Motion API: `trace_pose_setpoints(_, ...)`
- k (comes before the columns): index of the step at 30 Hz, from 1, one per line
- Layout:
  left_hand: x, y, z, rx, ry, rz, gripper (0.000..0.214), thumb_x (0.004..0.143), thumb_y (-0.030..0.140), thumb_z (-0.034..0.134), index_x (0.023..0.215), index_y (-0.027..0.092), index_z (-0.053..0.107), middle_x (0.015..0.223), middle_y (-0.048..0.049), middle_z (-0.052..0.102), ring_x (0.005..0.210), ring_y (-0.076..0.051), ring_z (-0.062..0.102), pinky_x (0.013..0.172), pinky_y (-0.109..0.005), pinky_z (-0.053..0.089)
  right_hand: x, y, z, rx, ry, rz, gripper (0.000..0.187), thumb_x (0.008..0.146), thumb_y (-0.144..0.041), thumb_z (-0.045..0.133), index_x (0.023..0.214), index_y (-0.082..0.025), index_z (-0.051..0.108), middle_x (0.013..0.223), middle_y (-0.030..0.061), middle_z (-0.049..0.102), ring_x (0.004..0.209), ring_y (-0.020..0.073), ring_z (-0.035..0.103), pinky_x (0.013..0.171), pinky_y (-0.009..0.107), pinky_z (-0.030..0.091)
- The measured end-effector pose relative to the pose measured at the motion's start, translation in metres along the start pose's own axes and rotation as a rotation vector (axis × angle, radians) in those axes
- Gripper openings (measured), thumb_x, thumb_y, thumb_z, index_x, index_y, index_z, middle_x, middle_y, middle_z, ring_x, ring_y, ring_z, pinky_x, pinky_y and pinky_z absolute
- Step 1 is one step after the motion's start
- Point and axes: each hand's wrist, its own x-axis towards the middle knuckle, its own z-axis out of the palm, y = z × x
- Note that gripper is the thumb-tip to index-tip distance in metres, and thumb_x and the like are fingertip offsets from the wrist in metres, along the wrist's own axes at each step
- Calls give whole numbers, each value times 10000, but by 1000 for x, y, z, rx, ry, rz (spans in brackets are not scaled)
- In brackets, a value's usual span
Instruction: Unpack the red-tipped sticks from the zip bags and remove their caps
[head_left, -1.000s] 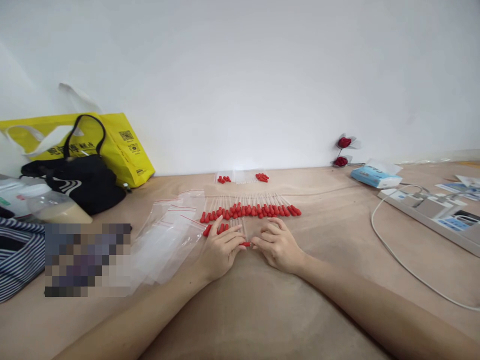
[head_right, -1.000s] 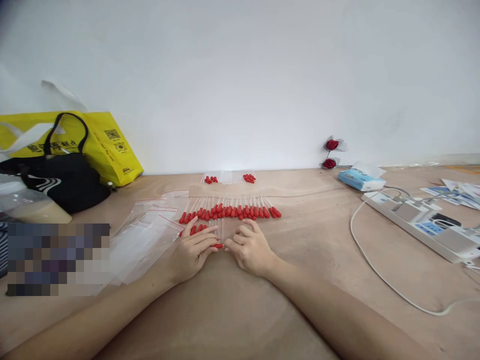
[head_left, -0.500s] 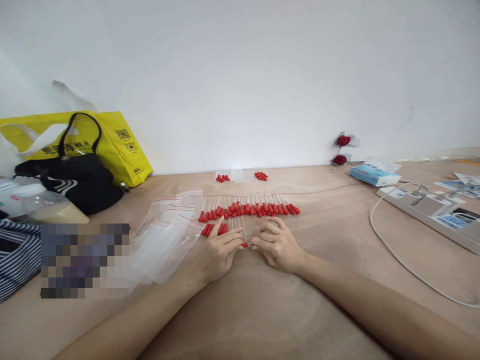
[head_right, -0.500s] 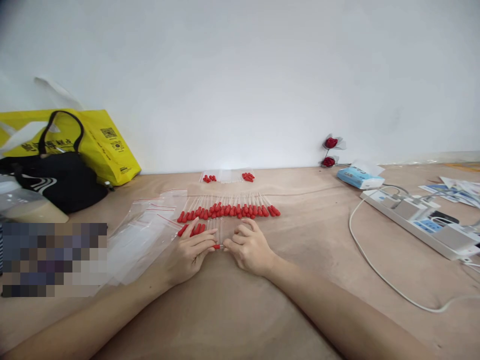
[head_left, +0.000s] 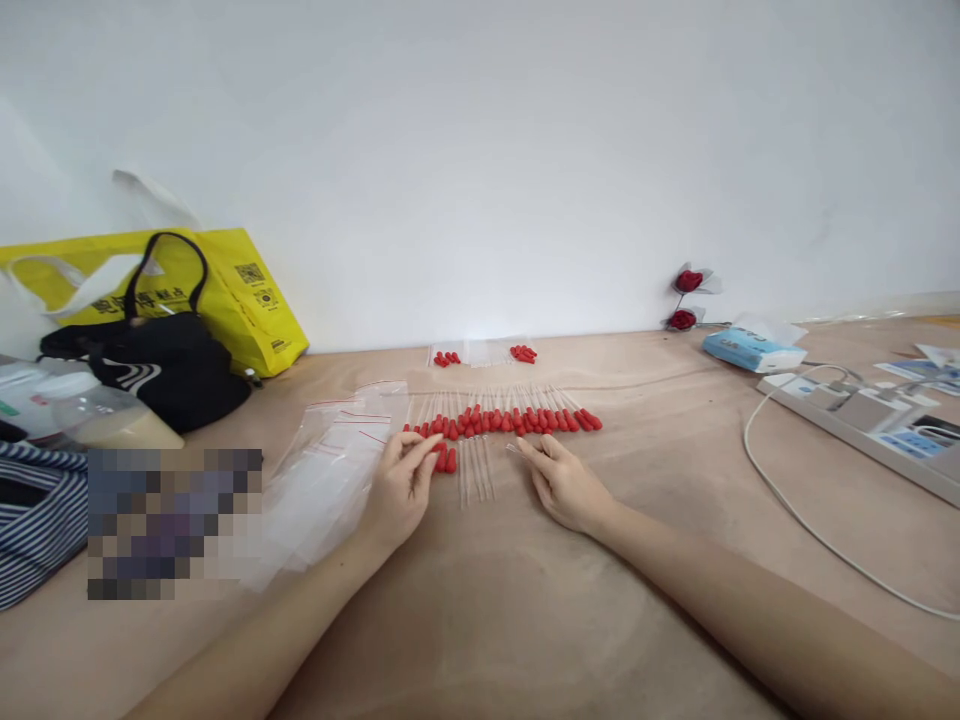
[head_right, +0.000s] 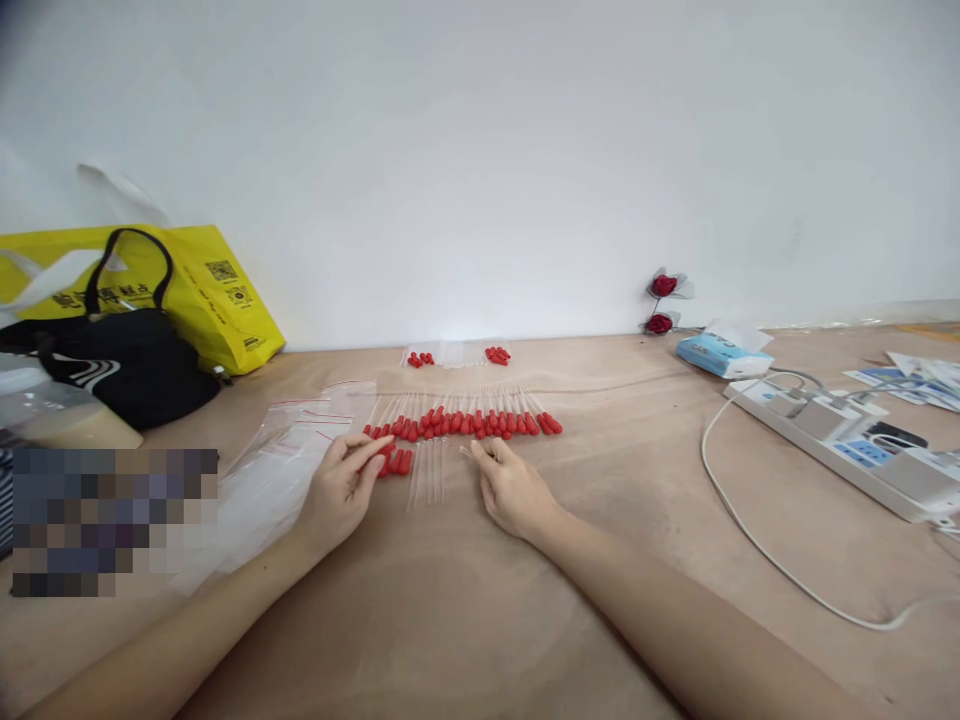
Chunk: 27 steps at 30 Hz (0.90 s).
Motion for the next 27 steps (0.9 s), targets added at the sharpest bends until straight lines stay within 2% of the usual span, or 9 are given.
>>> trace_pose_setpoints(3,5,-8,-6,11,-46,-173,279,819,259,399,1007,168,584,840,-47,533,732,-144,550,636,-267,486,6,-2,6,98,-16,17,466,773,-45,329,1215,-157,422,971,96,486,845,158,513,713,279,468)
trace_pose_setpoints(7,7,-13,-10,-69,-68,-343,259,749,332,491,941,165,541,761,-12,568,609,-119,545,575,-248,486,15,-11,14,145,-16,86,381,754,-28,332,1084,-140,487,997,107,456,906,171,502,798,316,462)
trace_pose_setpoints(12,6,-11,-6,-20,-135,-341,200,711,385,539,735,187,524,662,11,580,580,-122,543,574,-252,462,25,-22,21,165,-36,152,272,768,-43,348,968,-132,509,990,111,442,919,176,494,834,331,450)
trace_pose_setpoints(17,8,-10,-6,-51,-167,-399,309,654,475,591,765,190,545,719,-1,625,658,-146,580,618,-256,461,26,-25,17,181,-99,108,219,819,-118,364,985,-142,505,1009,105,443,955,172,480,847,327,438)
trace_pose_setpoints(21,20,-19,-10,55,-160,-439,298,706,469,518,758,183,584,727,-22,637,678,-164,573,647,-274,445,25,-25,15,188,-115,55,204,836,-168,386,1000,-147,506,1013,103,466,974,179,475,851,338,434)
trace_pose_setpoints(24,35,-29,-6,192,-264,-424,287,699,445,518,757,183,622,765,-43,641,719,-187,566,663,-290,430,25,-25,14,205,-83,31,227,839,-168,392,1037,-142,499,1006,104,485,967,178,484,847,339,439)
trace_pose_setpoints(27,50,-35,3,316,-356,-385,349,675,518,524,728,194,644,743,-53,633,731,-206,566,636,-291,420,23,-23,11,233,-14,14,230,843,-154,384,1042,-149,500,977,94,504,929,163,508,834,328,449)
